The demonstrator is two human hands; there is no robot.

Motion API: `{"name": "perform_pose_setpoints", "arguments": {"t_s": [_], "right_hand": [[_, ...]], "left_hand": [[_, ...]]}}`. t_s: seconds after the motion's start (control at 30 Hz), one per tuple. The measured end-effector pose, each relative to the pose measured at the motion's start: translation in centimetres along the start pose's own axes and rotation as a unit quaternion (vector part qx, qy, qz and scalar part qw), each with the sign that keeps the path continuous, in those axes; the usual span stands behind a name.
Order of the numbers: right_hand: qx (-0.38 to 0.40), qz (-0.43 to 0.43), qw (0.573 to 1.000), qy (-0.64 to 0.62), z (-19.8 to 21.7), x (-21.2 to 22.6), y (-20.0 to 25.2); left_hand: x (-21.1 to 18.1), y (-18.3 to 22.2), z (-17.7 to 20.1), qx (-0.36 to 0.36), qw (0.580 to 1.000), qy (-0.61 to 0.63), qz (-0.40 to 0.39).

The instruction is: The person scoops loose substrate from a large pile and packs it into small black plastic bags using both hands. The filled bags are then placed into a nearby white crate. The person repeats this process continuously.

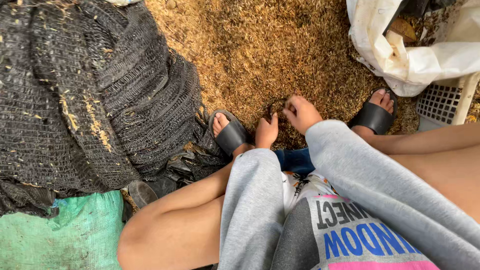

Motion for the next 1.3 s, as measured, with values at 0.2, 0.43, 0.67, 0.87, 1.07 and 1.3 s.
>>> {"name": "perform_pose_setpoints", "arguments": {"t_s": [0.2, 0.43, 0.67, 0.87, 1.07, 1.3], "right_hand": [[0.04, -0.081, 0.996, -0.003, 0.5, -1.5, -1.1], [0.087, 0.023, 0.994, 0.06, -3.9, 0.3, -0.2], [-0.085, -0.082, 0.978, -0.172, 2.8, -4.1, -3.1], [0.073, -0.102, 0.988, 0.094, 1.4, -3.6, -2.1], [0.157, -0.116, 0.924, 0.328, -4.4, -5.2, 2.3], [0.289, -0.165, 0.872, 0.358, -3.4, -7.4, 0.5]], "left_hand": [[1.8, -1.2, -3.7, 0.144, 0.988, 0.049, -0.006], [0.3, 0.4, -2.2, 0.12, 0.989, 0.006, -0.088], [-3.1, 1.9, 4.0, 0.093, 0.984, -0.137, -0.06], [-12.5, 7.7, 9.8, -0.149, 0.944, -0.016, -0.295], [-14.7, 9.6, 7.0, -0.039, 0.942, -0.083, -0.323], [-14.3, 10.1, 8.1, -0.064, 0.943, -0.11, -0.309]]}}
Point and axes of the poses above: each hand's wrist, its own y-axis away from the middle knuckle, its own z-axis out of the back of the hand, x = y × z, the point moved 8 cm from there along -y, towards the middle knuckle, and after that the axes turned 2 degrees about x, right-handed, at the moved point
